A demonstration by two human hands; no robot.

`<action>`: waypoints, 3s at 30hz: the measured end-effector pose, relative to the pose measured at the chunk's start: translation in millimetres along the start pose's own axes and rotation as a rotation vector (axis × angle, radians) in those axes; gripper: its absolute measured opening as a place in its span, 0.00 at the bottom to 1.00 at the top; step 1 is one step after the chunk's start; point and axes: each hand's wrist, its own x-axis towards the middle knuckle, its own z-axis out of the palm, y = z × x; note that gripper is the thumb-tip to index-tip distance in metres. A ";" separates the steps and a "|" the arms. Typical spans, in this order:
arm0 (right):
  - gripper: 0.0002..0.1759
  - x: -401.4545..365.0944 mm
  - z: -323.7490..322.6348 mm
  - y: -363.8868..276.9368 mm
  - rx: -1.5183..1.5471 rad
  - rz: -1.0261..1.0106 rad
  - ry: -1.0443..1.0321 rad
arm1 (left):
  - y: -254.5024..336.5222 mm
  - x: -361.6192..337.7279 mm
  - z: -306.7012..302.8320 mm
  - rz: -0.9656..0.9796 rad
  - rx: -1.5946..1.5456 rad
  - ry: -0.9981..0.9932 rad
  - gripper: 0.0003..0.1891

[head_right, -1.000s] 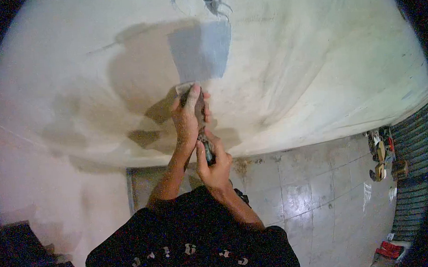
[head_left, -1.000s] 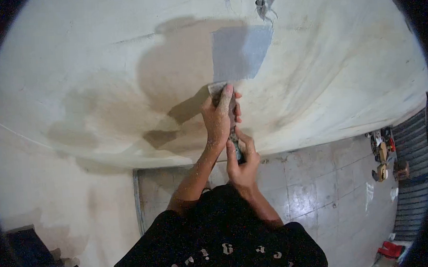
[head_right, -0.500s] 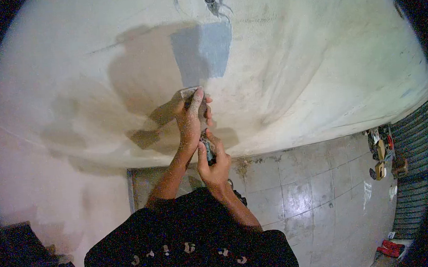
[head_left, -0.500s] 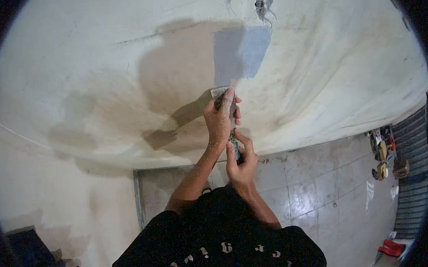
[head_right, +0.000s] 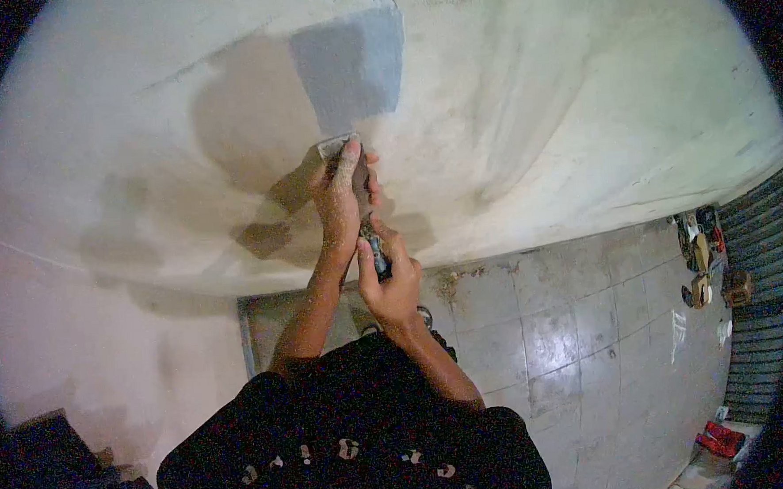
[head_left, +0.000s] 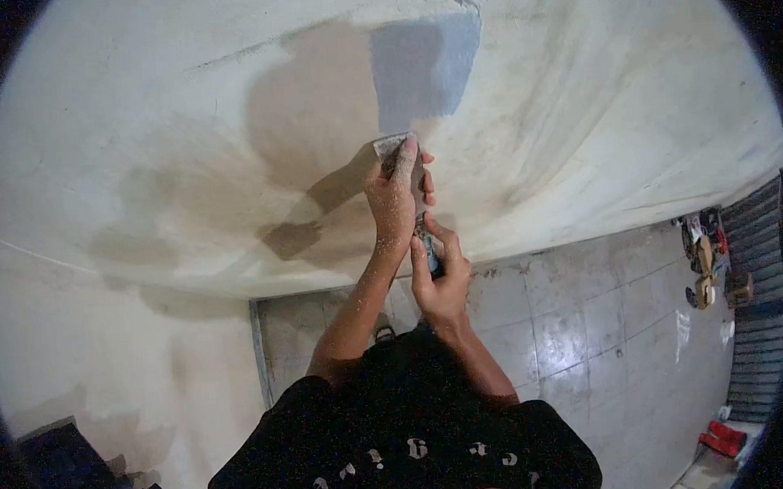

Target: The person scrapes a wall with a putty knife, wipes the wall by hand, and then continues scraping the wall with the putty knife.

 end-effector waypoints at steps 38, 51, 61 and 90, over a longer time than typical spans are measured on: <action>0.21 -332.8 -294.7 538.8 -1.092 0.789 -0.738 | -148.5 -28.5 -305.5 0.494 0.927 0.927 0.46; 0.20 -141.0 -186.0 470.2 -0.301 0.726 -0.288 | 41.1 55.5 63.2 1.430 1.463 0.115 0.34; 0.19 -447.5 -390.7 415.1 -0.982 0.849 -0.660 | -95.0 -33.3 -94.9 0.947 1.560 0.165 0.34; 0.18 -318.8 -404.6 360.5 -0.145 0.833 -0.520 | -472.6 -528.2 -251.5 -0.448 1.501 0.089 0.22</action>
